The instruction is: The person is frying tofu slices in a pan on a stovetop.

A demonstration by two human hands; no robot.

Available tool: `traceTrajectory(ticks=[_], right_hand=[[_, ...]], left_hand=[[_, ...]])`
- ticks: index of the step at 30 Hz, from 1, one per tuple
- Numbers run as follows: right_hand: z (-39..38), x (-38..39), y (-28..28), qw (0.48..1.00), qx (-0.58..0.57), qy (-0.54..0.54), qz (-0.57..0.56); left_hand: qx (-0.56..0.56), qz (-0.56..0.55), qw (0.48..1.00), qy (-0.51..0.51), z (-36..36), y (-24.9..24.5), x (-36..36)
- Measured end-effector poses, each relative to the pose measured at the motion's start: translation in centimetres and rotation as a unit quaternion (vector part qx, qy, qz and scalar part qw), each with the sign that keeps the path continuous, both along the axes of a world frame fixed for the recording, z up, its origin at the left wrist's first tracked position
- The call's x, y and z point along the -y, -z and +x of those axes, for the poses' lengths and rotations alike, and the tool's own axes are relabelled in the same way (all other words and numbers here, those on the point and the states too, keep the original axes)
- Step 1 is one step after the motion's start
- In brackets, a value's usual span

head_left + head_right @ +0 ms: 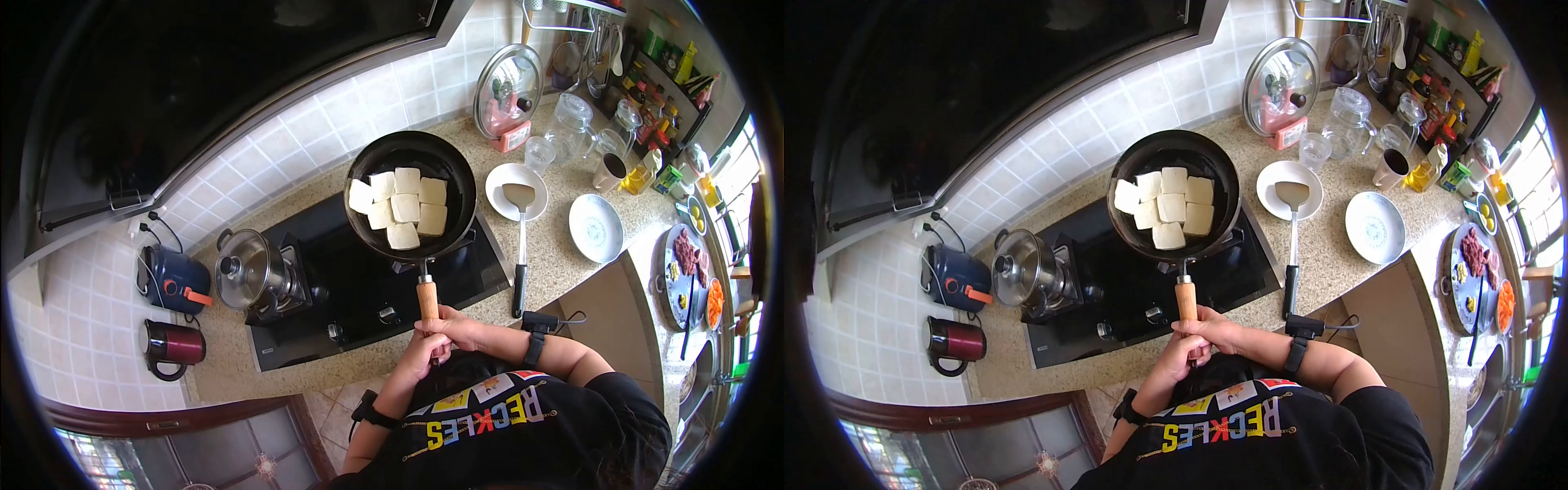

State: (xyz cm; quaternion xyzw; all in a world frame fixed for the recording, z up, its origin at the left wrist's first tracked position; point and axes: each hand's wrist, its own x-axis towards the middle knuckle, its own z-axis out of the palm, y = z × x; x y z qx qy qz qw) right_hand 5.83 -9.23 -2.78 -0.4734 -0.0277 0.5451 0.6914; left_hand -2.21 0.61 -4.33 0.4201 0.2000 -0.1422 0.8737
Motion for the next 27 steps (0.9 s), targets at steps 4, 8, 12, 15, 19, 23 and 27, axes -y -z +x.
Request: traceTrajectory(ticks=[4,8,12,15,19,23,27], right_hand=[[-0.1,0.0,0.0,1.000,-0.002,0.006,-0.004],[-0.1,0.1,-0.2,1.000,-0.004,0.005,-0.015],[-0.1,-0.1,-0.5,1.000,0.013,0.021,-0.017],[0.0,-0.3,-1.2,0.999,0.022,0.026,-0.018],[0.2,-0.7,-2.4,0.998,0.034,0.044,-0.007],[0.3,-0.9,-2.6,0.998,0.046,0.052,-0.008],[0.3,-1.1,-2.5,0.997,0.045,0.061,0.005]], left_hand=[[-0.001,0.009,1.000,0.004,0.0,0.0,0.0],[0.001,0.001,1.000,-0.002,0.0,-0.1,0.0],[0.004,-0.021,1.000,-0.005,0.1,-0.8,-0.1],[0.005,-0.034,0.999,-0.010,0.3,-1.6,-0.2],[-0.001,-0.059,0.998,-0.016,0.5,-2.5,-0.4],[0.005,-0.075,0.997,-0.021,0.6,-2.4,-0.7],[0.010,-0.085,0.996,-0.008,0.7,-2.5,-0.9]])
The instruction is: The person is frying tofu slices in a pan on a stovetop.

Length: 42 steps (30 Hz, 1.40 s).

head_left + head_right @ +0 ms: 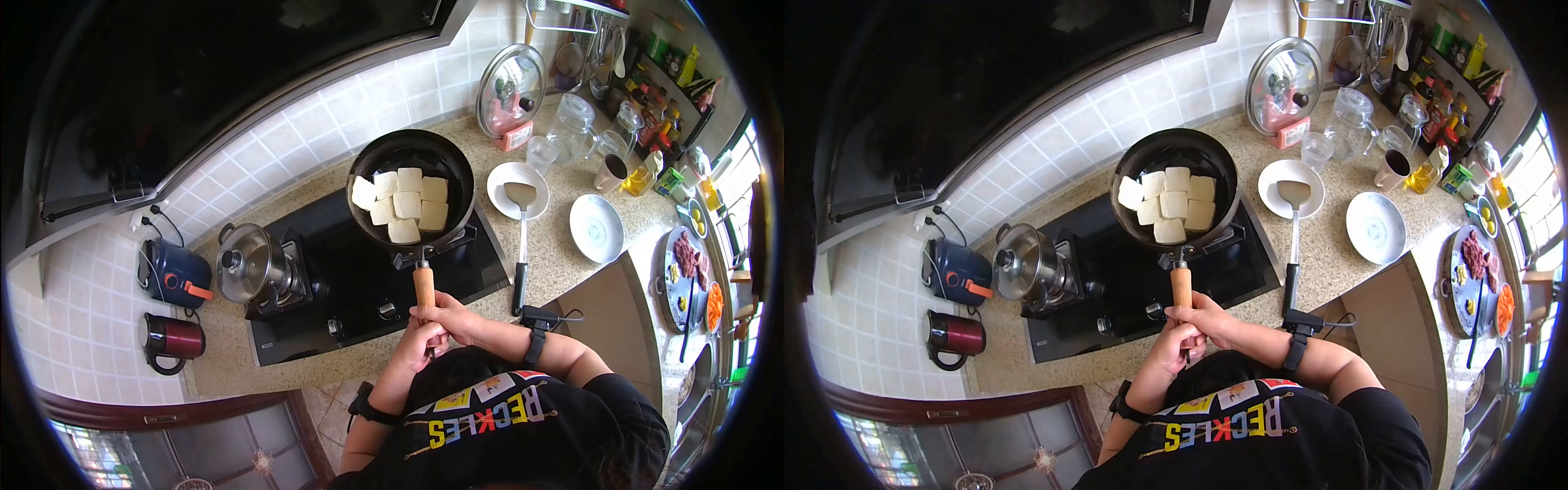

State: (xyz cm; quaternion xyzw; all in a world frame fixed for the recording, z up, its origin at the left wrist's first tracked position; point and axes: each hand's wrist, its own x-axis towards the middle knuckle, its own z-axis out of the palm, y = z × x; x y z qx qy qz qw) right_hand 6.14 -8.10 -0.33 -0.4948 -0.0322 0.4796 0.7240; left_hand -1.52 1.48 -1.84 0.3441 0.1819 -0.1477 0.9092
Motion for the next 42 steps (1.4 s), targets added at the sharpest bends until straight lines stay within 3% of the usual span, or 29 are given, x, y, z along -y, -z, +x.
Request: traceTrajectory(ticks=[5,10,16,25,27,28,29,31,38,42], right_hand=[[0.7,-0.4,0.3,1.000,-0.007,-0.010,0.006],[1.2,-1.1,-0.6,0.998,-0.025,0.002,0.052],[1.6,-1.3,0.2,0.999,0.001,-0.003,0.032],[-1.6,-1.4,-3.0,0.994,0.042,-0.093,0.045],[-0.9,-1.8,-3.3,0.991,0.065,-0.063,0.101],[0.4,-2.1,-3.1,0.989,0.083,-0.064,0.100],[1.3,-2.3,-3.4,0.991,0.050,-0.060,0.109],[2.5,-2.1,-5.0,0.994,0.060,-0.069,0.065],[-3.2,-0.5,-4.9,0.994,0.078,-0.045,0.063],[-1.7,-1.0,-4.8,0.992,0.055,-0.034,0.107]], left_hand=[[0.001,0.000,1.000,-0.005,0.4,-1.3,-0.1],[-0.010,0.055,0.998,0.011,0.9,-2.3,-0.4],[0.007,0.120,0.993,-0.008,1.0,-3.3,0.1],[0.037,0.111,0.990,-0.079,-3.1,-7.5,0.7],[0.035,0.086,0.991,-0.095,-2.3,-7.1,0.4],[0.035,0.124,0.989,-0.077,-1.3,-6.2,0.1],[0.049,0.114,0.990,-0.065,-0.1,-5.3,-0.2],[0.068,0.118,0.989,-0.058,1.2,-6.0,-0.4],[0.045,0.111,0.992,-0.041,-4.7,-8.2,0.9],[0.051,0.111,0.991,-0.054,-3.0,-7.9,0.6]])
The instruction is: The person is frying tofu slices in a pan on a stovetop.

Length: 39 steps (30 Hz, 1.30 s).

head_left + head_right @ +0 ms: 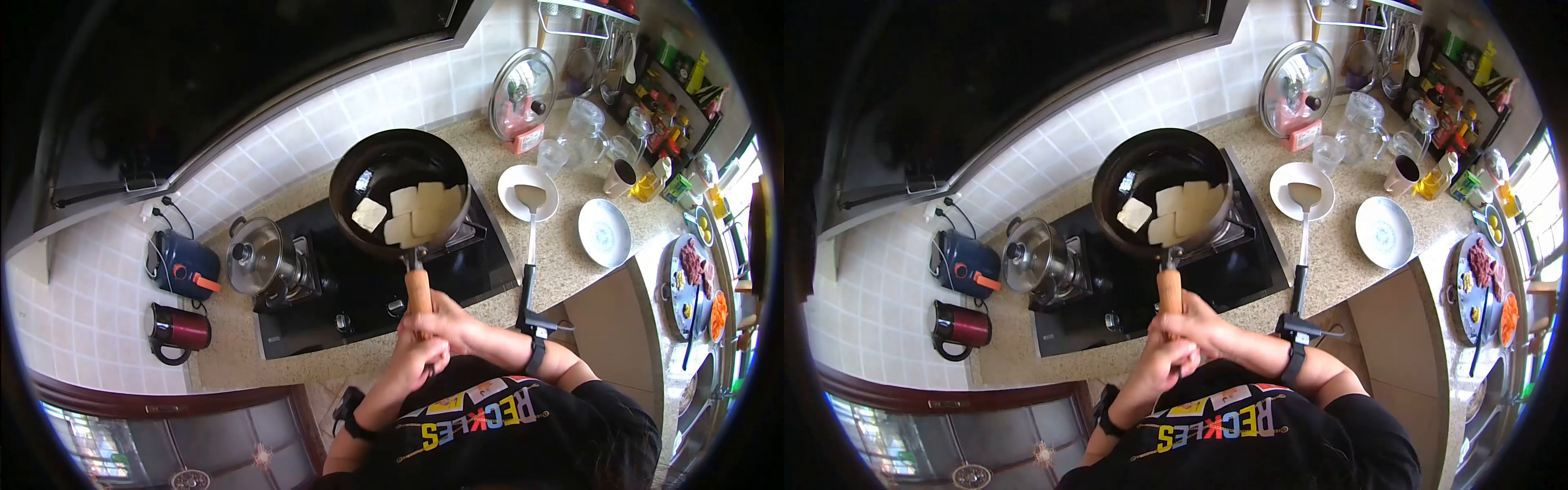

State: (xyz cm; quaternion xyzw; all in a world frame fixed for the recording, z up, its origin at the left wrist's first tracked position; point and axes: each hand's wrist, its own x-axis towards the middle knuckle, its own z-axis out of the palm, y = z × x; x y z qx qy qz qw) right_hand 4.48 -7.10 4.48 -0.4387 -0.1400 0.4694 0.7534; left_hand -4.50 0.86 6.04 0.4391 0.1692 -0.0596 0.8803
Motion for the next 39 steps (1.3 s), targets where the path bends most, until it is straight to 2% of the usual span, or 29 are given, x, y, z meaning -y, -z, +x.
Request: traceTrajectory(ticks=[2,5,7,11,14,16,17,21,26,35,39], right_hand=[[2.2,-0.4,-0.1,1.000,0.014,0.014,-0.007],[3.1,-0.4,0.6,0.999,0.009,0.037,-0.031],[2.0,0.4,1.3,0.996,0.042,0.070,-0.044],[-1.9,1.5,0.7,0.997,0.003,0.071,-0.025],[-2.6,1.0,0.8,0.999,0.007,0.034,-0.035],[-1.5,0.5,1.1,0.999,0.003,0.012,-0.047],[-1.2,0.1,1.2,0.999,-0.025,0.038,-0.023],[0.0,-0.2,1.6,0.999,0.004,0.020,-0.027],[0.7,-0.4,2.0,0.999,0.006,0.015,-0.043],[1.9,-0.8,3.4,0.997,0.035,0.027,-0.064],[2.5,-0.7,3.2,0.992,0.063,-0.012,-0.110]], left_hand=[[0.005,-0.019,1.000,0.022,2.6,1.8,-1.1],[0.026,-0.041,0.998,0.040,4.1,1.6,-1.0],[0.019,-0.049,0.997,0.047,2.9,1.4,-0.4],[-0.011,-0.027,0.996,0.084,-0.7,-0.4,0.0],[-0.001,-0.049,0.994,0.095,-2.1,0.3,-0.8],[-0.003,-0.023,0.998,0.054,-1.0,0.1,-0.5],[0.002,-0.025,0.999,0.033,-0.4,0.7,-0.4],[0.018,-0.021,0.999,0.040,0.6,2.0,-1.0],[0.015,-0.080,0.995,0.058,1.1,3.0,-1.7],[0.016,-0.047,0.996,0.070,2.4,3.6,-2.2],[0.001,-0.061,0.995,0.084,2.4,4.7,-2.9]])
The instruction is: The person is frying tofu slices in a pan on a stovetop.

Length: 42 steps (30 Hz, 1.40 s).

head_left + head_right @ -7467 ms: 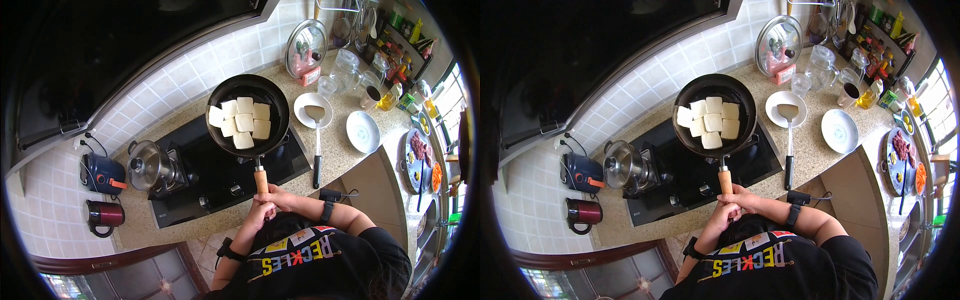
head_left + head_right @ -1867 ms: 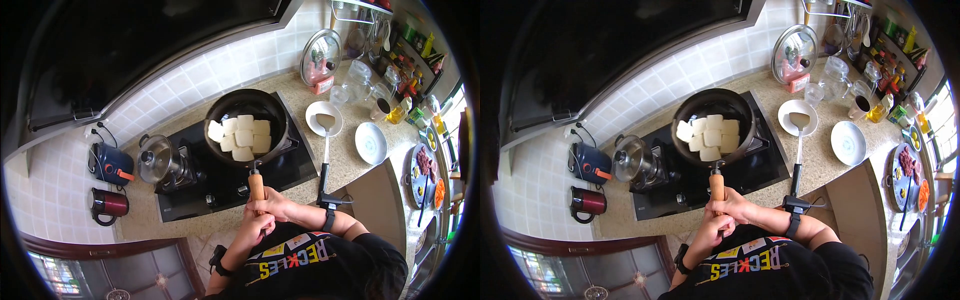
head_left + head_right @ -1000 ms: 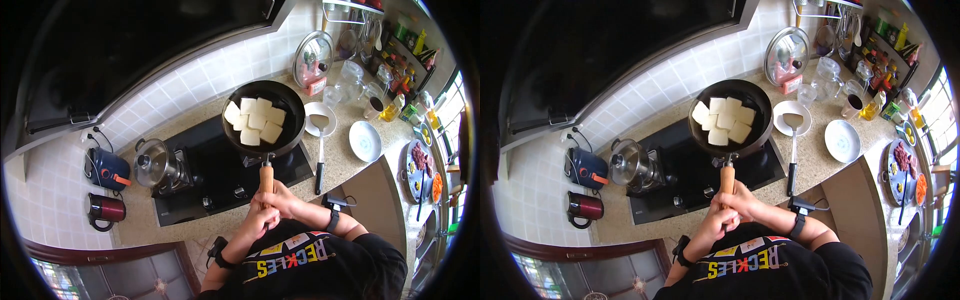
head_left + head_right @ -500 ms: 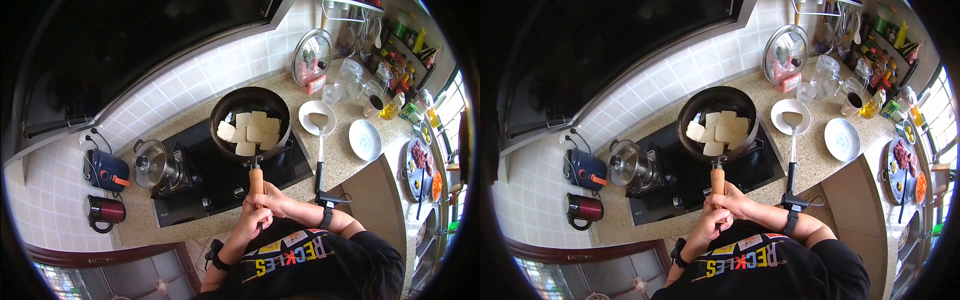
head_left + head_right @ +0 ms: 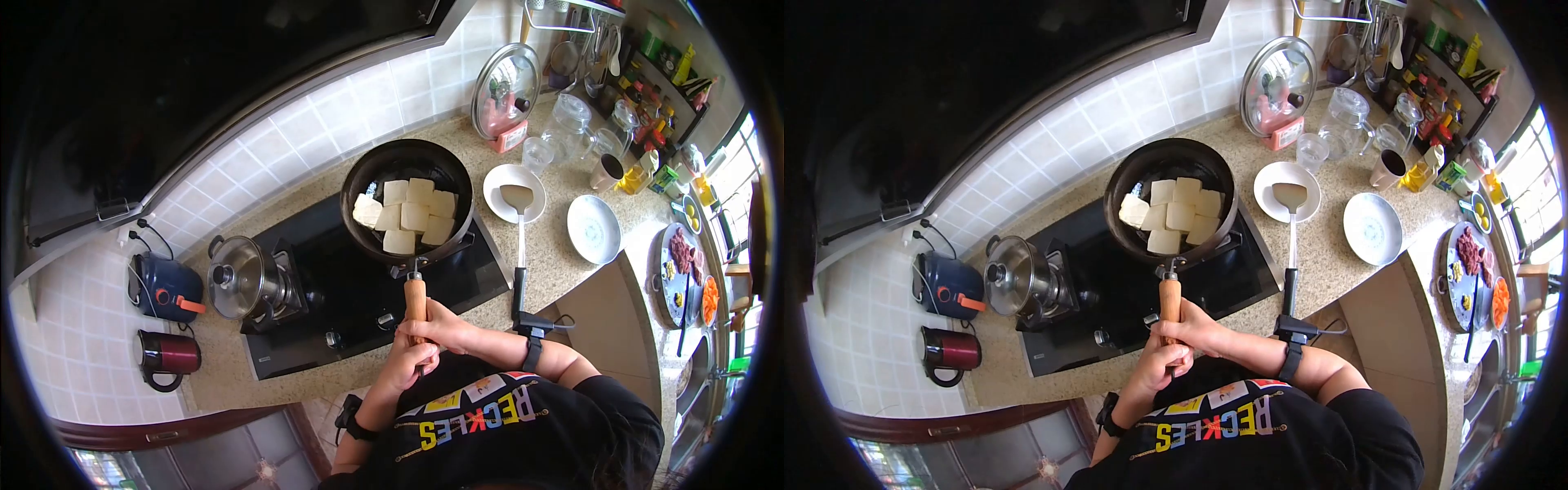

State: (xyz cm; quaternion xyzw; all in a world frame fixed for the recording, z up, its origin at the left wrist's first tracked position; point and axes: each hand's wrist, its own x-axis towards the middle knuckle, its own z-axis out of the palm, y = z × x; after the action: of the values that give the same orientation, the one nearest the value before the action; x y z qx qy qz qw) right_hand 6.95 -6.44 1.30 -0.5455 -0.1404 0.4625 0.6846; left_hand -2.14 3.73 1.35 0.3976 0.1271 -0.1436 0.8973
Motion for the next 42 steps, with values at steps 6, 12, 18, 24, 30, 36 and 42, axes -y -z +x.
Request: traceTrajectory(ticks=[6,12,18,24,30,36,42], right_hand=[[-0.1,0.9,-0.4,1.000,-0.015,-0.003,-0.006],[2.0,7.7,3.3,0.996,0.043,-0.005,-0.076],[3.7,17.8,12.4,0.776,0.425,0.207,-0.418],[3.5,17.8,13.2,0.706,0.371,0.230,-0.558],[3.9,17.4,14.2,0.701,0.387,0.198,-0.566],[4.0,19.7,15.8,0.686,0.438,0.315,-0.488],[4.1,21.7,12.1,0.701,0.431,0.383,-0.419]], left_hand=[[-0.010,-0.006,1.000,0.016,0.0,-0.4,-0.1],[-0.009,-0.047,0.999,0.004,0.1,-0.6,-0.1],[-0.013,-0.058,0.998,0.009,0.1,-0.7,-0.1],[-0.011,-0.072,0.997,0.015,0.2,-0.5,0.1],[-0.007,-0.070,0.997,0.009,0.2,-0.5,0.3],[-0.002,-0.065,0.998,0.012,0.3,-0.2,0.4],[-0.012,-0.034,0.999,0.012,0.5,-0.2,1.3]])
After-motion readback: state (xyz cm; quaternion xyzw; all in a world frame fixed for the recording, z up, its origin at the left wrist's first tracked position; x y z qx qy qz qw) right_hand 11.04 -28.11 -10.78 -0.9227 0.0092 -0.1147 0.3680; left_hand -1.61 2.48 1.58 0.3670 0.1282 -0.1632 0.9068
